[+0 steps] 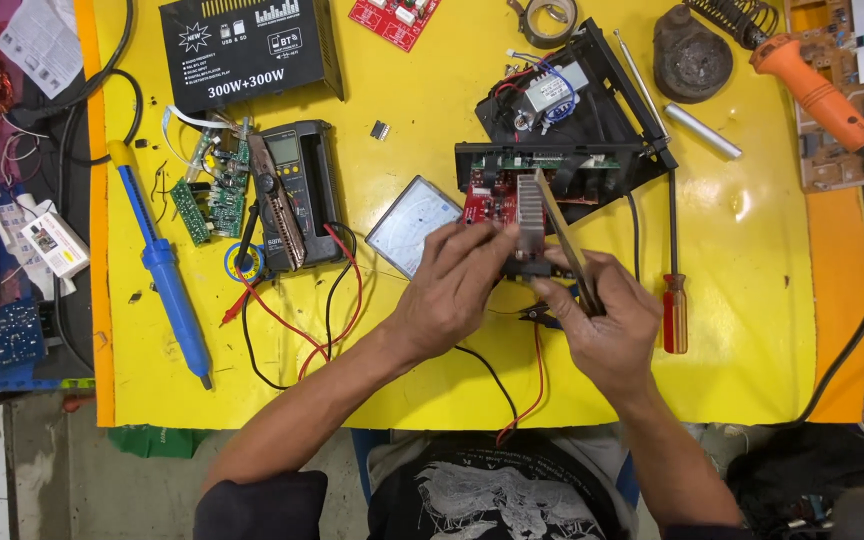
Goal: The person holds a red circuit board and uses a soldering iron to apply heat to various points on the board. They then use a metal tool to scrape or clean the soldered areas.
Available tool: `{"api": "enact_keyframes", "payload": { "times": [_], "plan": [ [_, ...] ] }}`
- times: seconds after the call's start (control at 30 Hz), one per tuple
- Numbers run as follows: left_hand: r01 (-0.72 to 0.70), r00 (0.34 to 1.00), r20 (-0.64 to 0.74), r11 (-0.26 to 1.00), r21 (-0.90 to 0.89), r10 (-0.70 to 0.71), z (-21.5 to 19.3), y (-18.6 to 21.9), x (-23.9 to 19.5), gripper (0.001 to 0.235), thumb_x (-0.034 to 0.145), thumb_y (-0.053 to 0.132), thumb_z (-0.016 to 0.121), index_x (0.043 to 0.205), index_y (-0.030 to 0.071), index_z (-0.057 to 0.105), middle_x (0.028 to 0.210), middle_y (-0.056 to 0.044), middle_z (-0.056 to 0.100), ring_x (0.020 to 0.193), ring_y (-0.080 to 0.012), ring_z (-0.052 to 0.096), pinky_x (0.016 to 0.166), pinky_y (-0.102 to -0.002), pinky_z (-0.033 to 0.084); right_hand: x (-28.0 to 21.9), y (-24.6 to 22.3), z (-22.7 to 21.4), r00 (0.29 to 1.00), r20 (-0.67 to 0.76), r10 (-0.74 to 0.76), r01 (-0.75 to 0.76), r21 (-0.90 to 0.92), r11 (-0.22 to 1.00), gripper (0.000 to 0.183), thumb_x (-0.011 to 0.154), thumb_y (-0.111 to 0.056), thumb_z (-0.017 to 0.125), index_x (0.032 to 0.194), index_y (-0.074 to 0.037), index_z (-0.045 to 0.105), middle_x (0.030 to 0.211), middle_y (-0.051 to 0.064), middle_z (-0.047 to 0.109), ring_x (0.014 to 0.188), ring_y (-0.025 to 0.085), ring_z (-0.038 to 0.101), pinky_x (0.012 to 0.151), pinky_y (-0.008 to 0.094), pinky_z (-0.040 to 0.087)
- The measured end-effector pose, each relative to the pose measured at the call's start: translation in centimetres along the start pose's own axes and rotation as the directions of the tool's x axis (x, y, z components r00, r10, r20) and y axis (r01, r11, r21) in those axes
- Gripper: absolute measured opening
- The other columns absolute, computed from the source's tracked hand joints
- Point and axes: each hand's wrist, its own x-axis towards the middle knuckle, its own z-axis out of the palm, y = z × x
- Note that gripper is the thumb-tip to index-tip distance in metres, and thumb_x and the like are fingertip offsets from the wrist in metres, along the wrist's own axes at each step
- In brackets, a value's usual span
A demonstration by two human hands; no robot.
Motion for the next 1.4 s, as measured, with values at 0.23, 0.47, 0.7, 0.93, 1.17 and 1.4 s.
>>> {"api": "enact_keyframes", "payload": {
  "times": [0.23,0.47,0.7,0.93,1.17,1.4],
  "plan": [
    [0.099,0.995,0.040,0.987,-0.125,-0.095,-0.9,-2.3,4.7,0.053,0.102,0.001,0.057,0.153,0.005,0.044,0.115,-0.010,0.069,0.123,-0.0266,0.056,0.108,-0.043,0.045,0.2,-0.4,-4.3,0.992,-0.029,0.121,-0.122,-0.037,0.992,0.032,0.106,-0.010,0.064,0.130,0.011,0.066,0.101,0.025,0.073,0.065,0.022,0.060,0.058,0.034,0.050],
    [0.539,0.839,0.273,0.789,-0.294,-0.471,-3.3,-4.7,10.1,0.053,0.096,-0.004,0.060,0.145,0.010,0.045,0.126,-0.016,0.056,0.115,-0.0289,0.061,0.098,-0.045,0.058,-5.3,0.9,-6.2,0.907,-0.051,0.418,-0.351,-0.641,0.683,0.052,0.108,-0.016,0.057,0.156,-0.001,0.045,0.139,0.022,0.066,0.116,0.042,0.068,0.081,0.055,0.054],
    [0.729,0.592,0.307,0.333,-0.598,-0.745,-4.7,-5.5,12.1,0.058,0.091,-0.001,0.067,0.144,-0.005,0.045,0.149,-0.022,0.054,0.142,-0.0364,0.050,0.116,-0.054,0.043,-4.9,0.7,-5.2,0.988,0.131,0.084,0.085,-0.906,0.416,0.033,0.109,-0.026,0.067,0.139,-0.013,0.071,0.140,0.014,0.065,0.112,0.029,0.059,0.087,0.041,0.043],
    [0.590,0.386,0.445,-0.155,-0.792,-0.808,-2.4,-7.0,8.6,0.040,0.092,-0.006,0.064,0.132,-0.007,0.060,0.105,-0.016,0.073,0.092,-0.0225,0.069,0.078,-0.036,0.062,-6.7,0.7,0.2,0.885,0.462,-0.060,0.383,-0.646,0.661,0.026,0.097,-0.025,0.072,0.119,-0.010,0.071,0.119,0.009,0.070,0.104,0.027,0.061,0.081,0.040,0.047],
    [0.489,0.432,0.506,-0.278,-0.827,-0.746,-1.2,-7.5,5.4,0.047,0.092,0.002,0.067,0.136,-0.008,0.055,0.113,-0.017,0.070,0.100,-0.0237,0.066,0.088,-0.038,0.060,-6.4,1.5,0.9,0.877,0.466,-0.116,0.396,-0.567,0.722,0.011,0.094,-0.006,0.071,0.104,-0.009,0.072,0.113,0.010,0.071,0.098,0.029,0.062,0.077,0.041,0.046],
    [0.471,0.476,0.529,-0.304,-0.828,-0.703,-1.3,-7.8,4.8,0.053,0.094,0.009,0.066,0.143,-0.005,0.052,0.123,-0.017,0.066,0.108,-0.0237,0.064,0.089,-0.036,0.058,-4.7,1.0,1.1,0.920,0.377,-0.106,0.187,-0.187,0.964,0.016,0.092,-0.012,0.078,0.106,-0.004,0.078,0.091,0.008,0.080,0.073,0.017,0.074,0.067,0.032,0.062]
  ]
}}
